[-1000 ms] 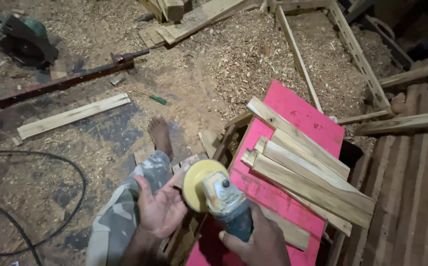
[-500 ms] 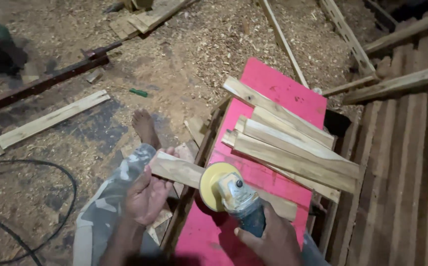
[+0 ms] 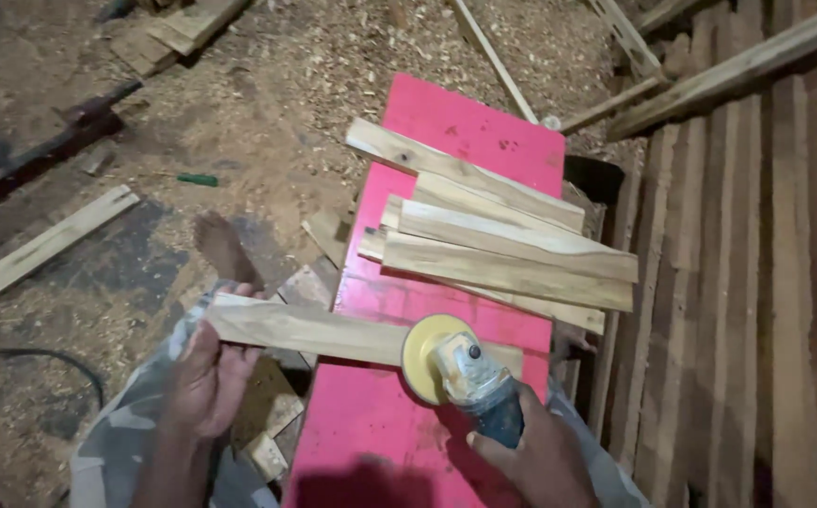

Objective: Using a handheld grinder with a sanding disc to smooth wood strips on a workshop bench.

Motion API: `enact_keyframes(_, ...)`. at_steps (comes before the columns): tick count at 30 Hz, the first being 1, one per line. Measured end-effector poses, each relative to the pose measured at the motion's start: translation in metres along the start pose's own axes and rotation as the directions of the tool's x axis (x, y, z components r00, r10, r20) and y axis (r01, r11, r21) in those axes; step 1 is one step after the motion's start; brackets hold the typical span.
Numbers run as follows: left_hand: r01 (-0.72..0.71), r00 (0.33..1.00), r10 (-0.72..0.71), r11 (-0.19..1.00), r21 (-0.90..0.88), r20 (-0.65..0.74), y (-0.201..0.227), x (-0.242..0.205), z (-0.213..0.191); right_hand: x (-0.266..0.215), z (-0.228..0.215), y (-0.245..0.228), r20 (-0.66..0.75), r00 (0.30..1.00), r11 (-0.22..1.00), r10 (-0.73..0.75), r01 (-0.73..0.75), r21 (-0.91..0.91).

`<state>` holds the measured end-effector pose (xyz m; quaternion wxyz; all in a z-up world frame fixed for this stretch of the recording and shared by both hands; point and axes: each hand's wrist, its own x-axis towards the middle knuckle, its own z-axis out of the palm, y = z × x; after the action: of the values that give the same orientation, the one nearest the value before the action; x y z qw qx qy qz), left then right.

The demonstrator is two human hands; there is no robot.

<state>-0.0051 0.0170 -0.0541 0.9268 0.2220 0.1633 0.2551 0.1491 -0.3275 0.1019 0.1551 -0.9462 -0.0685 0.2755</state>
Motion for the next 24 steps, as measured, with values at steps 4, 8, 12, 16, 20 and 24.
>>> enact_keyframes(4, -0.023, 0.999, 0.021, 0.998, 0.05, 0.045, 0.006, 0.0, 0.004, -0.003, -0.004, 0.027, -0.038, 0.999, 1.0, 0.012, -0.011, 0.028)
enact_keyframes(8, -0.004, 0.998, 0.0, 0.998, 0.068, 0.059, 0.006, 0.0, -0.001, 0.0, -0.007, 0.061, -0.138, 0.989, 0.998, -0.06, 0.063, 0.014)
enact_keyframes(12, 0.013, 1.0, -0.014, 0.997, 0.082, 0.016, 0.008, 0.001, 0.005, -0.002, -0.012, 0.076, -0.124, 0.989, 0.997, 0.078, -0.078, 0.001)
enact_keyframes(16, 0.026, 0.998, -0.019, 0.991, 0.132, -0.055, 0.009, 0.003, 0.002, -0.002, -0.012, 0.105, -0.112, 0.97, 0.975, 0.215, -0.22, -0.038)
enact_keyframes(20, 0.026, 0.998, -0.017, 0.985, 0.172, -0.055, 0.009, 0.007, -0.025, 0.003, -0.009, 0.145, -0.095, 0.956, 0.96, 0.278, -0.279, -0.006)
enact_keyframes(24, -0.007, 1.0, 0.009, 0.989, 0.15, -0.011, 0.009, 0.008, -0.036, -0.001, -0.027, 0.157, -0.102, 0.932, 0.937, 0.348, -0.342, 0.076)
